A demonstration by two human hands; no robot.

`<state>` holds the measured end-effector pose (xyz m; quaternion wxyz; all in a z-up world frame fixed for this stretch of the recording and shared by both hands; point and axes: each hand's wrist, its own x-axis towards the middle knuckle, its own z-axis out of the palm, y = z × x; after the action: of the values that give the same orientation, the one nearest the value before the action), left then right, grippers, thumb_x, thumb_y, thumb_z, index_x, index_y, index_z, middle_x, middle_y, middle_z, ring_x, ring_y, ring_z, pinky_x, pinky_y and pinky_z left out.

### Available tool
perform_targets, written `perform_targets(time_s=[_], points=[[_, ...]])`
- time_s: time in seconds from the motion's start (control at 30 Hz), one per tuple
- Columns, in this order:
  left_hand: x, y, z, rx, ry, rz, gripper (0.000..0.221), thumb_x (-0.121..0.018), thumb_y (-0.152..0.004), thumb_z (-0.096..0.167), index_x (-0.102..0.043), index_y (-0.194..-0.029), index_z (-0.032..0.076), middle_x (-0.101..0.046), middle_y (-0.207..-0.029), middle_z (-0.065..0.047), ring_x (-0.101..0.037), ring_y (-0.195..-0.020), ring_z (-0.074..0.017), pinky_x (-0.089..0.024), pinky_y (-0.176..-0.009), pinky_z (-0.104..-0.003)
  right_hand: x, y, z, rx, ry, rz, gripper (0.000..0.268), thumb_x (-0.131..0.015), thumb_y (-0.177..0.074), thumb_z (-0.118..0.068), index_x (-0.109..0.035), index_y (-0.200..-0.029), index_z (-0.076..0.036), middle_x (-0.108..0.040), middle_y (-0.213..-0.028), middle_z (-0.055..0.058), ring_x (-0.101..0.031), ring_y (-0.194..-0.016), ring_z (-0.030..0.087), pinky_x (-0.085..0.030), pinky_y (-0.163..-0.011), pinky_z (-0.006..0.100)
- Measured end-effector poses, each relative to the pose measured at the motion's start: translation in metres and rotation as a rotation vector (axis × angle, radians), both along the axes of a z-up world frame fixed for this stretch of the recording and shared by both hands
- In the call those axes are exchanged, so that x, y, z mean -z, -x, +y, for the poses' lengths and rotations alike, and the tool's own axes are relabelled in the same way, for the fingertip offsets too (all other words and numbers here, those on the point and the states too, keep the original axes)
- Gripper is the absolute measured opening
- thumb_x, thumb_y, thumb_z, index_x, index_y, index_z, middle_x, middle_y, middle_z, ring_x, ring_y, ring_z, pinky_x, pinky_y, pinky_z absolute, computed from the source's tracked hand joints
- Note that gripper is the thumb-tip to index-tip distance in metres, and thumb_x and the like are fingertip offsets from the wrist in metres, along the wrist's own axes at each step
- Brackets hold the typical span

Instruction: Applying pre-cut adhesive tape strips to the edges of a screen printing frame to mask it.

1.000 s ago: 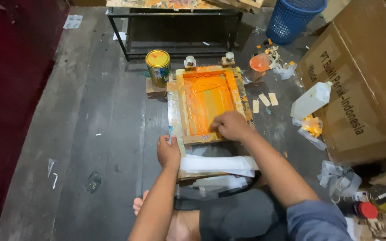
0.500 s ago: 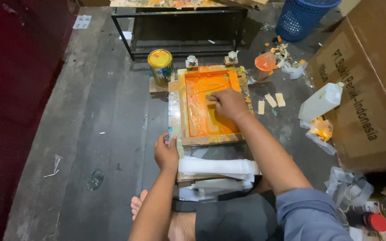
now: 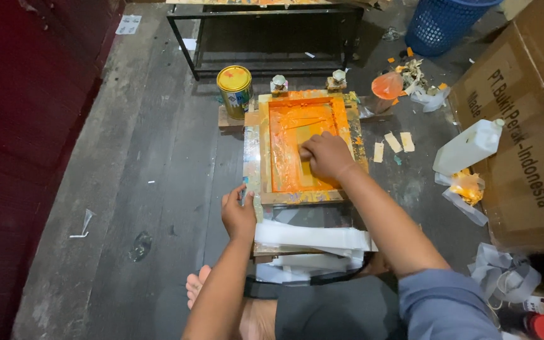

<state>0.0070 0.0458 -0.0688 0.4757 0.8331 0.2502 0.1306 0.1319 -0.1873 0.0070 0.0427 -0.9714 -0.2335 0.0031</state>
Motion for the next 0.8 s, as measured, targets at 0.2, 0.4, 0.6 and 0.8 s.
perform_targets(time_s=[0.2, 0.4, 0.6, 0.8], points=[[0.003, 0.000, 0.001, 0.006, -0.011, 0.024, 0.027, -0.078, -0.092, 0.022, -0.074, -0.118, 0.017, -0.060, -0.100, -0.006, -0.066, -0.106, -0.0287, -0.051, -0.094, -0.039, -0.011, 0.036, -0.007, -0.063, 0.014, 0.192, 0.044, -0.062, -0.082, -0.025, -0.073, -0.124, -0.017, -0.072, -0.111, 0.005, -0.063, -0.109, 0.028, -0.054, -0.094, 0.041], [0.002, 0.002, 0.000, 0.025, -0.030, -0.018, 0.025, -0.077, -0.093, 0.021, -0.074, -0.118, 0.015, -0.058, -0.098, -0.006, -0.066, -0.103, -0.0281, -0.051, -0.092, -0.038, -0.030, 0.048, -0.005, -0.030, -0.037, 0.413, 0.035, -0.059, -0.082, -0.023, -0.078, -0.111, -0.018, -0.076, -0.103, 0.007, -0.069, -0.104, 0.032, -0.056, -0.094, 0.046], [-0.002, 0.002, 0.000, 0.020, -0.047, 0.030, 0.027, -0.077, -0.093, 0.023, -0.074, -0.119, 0.016, -0.059, -0.100, -0.006, -0.067, -0.105, -0.0293, -0.052, -0.094, -0.040, -0.085, 0.055, 0.004, 0.060, -0.169, 0.327, 0.037, -0.058, -0.088, -0.011, -0.075, -0.122, -0.008, -0.077, -0.109, 0.014, -0.068, -0.112, 0.036, -0.052, -0.101, 0.047], [0.000, 0.002, 0.000, 0.020, -0.009, -0.015, 0.025, -0.077, -0.093, 0.018, -0.074, -0.118, 0.014, -0.059, -0.097, -0.006, -0.066, -0.101, -0.0288, -0.051, -0.092, -0.038, -0.015, 0.021, -0.015, 0.023, -0.189, -0.150, 0.041, -0.058, -0.092, -0.014, -0.070, -0.131, -0.017, -0.074, -0.119, 0.000, -0.064, -0.112, 0.024, -0.048, -0.100, 0.040]])
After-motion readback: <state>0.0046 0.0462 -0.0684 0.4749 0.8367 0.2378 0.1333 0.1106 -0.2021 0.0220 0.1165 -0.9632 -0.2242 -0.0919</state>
